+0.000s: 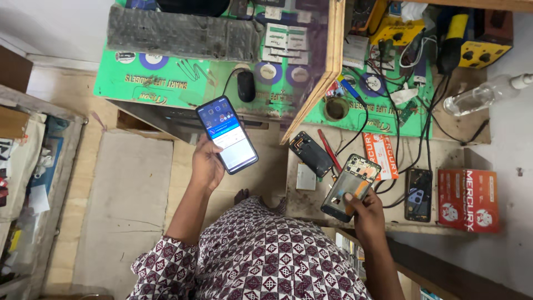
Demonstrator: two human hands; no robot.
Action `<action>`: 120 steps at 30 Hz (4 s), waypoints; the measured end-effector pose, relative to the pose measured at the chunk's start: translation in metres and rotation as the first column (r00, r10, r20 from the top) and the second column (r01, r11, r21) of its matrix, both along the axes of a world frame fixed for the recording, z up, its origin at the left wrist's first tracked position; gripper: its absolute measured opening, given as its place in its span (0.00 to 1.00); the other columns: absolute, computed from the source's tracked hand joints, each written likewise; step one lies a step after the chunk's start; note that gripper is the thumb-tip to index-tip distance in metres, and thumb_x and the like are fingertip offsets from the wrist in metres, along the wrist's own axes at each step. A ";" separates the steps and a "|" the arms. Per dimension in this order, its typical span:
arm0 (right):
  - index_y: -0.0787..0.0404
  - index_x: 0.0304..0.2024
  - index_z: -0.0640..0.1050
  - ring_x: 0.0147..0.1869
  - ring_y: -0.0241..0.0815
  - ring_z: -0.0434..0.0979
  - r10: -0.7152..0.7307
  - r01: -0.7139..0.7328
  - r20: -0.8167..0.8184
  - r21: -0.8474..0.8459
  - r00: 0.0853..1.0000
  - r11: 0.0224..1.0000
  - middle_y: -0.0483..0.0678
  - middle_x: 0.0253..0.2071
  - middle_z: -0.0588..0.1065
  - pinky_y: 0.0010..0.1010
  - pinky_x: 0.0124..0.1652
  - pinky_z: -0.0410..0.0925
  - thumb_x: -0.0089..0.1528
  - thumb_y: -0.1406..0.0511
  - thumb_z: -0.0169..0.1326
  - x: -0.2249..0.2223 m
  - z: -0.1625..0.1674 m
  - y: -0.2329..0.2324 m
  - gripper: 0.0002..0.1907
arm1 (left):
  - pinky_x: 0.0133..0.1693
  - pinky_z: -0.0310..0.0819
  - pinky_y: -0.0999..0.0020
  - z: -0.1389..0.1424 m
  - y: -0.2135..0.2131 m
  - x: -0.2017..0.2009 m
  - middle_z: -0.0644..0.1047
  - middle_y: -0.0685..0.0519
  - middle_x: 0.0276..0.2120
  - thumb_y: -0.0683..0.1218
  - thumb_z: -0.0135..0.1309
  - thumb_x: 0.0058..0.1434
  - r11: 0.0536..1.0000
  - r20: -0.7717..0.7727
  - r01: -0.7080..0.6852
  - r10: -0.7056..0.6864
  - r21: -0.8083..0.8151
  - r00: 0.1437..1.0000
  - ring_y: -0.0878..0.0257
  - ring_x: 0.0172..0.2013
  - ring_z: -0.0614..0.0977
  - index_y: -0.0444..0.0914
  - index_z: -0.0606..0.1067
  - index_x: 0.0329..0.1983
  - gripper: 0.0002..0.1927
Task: The person disassembles a smartphone at a repair workbench, prying off the back cover and battery, then uses a screwdriver to unscrew and remove the internal board. They handle the exposed chassis and flex cables while working through the phone's internals.
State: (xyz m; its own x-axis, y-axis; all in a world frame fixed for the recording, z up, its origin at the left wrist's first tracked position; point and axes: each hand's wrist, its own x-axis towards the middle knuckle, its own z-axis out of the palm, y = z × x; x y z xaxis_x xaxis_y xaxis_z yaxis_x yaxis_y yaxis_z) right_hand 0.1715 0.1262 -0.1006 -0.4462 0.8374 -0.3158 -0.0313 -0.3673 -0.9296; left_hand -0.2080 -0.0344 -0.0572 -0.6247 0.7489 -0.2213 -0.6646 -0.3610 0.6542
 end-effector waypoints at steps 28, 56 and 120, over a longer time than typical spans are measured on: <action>0.63 0.46 0.74 0.33 0.29 0.74 -0.059 0.059 0.005 -0.092 0.998 0.994 0.43 0.35 0.78 0.24 0.35 0.68 0.60 0.71 0.57 -0.021 0.016 -0.030 0.12 | 0.65 0.69 0.46 0.026 -0.014 -0.008 0.71 0.36 0.62 0.38 0.38 0.54 0.990 0.011 0.121 -0.122 0.073 0.992 0.38 0.62 0.74 0.34 0.59 0.70 0.36; 0.65 0.44 0.75 0.26 0.29 0.65 -0.127 0.127 0.006 -0.024 0.992 0.992 0.42 0.27 0.72 0.24 0.29 0.59 0.60 0.72 0.58 -0.039 -0.002 -0.040 0.10 | 0.52 0.81 0.57 0.015 0.006 -0.035 0.77 0.42 0.52 0.25 0.49 0.49 0.974 -0.268 0.128 -0.175 -0.185 0.947 0.49 0.51 0.84 0.34 0.61 0.65 0.38; 0.67 0.40 0.74 0.44 0.42 0.79 -0.041 0.033 0.009 0.436 0.999 0.899 0.51 0.40 0.77 0.35 0.47 0.75 0.67 0.69 0.51 0.036 0.190 -0.038 0.05 | 0.39 0.70 0.77 0.059 0.049 0.193 0.81 0.56 0.40 0.41 0.56 0.69 0.891 -0.305 0.398 -0.449 -0.217 0.840 0.74 0.36 0.75 0.30 0.79 0.53 0.12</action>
State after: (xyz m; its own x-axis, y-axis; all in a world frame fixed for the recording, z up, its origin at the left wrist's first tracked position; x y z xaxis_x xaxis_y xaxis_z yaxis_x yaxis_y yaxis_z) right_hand 0.2072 0.0881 0.0895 -0.4098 0.9089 0.0770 -0.0195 0.0756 -0.9969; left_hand -0.0147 0.0145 0.0022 -0.3084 0.9347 -0.1770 -0.4598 0.0164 0.8879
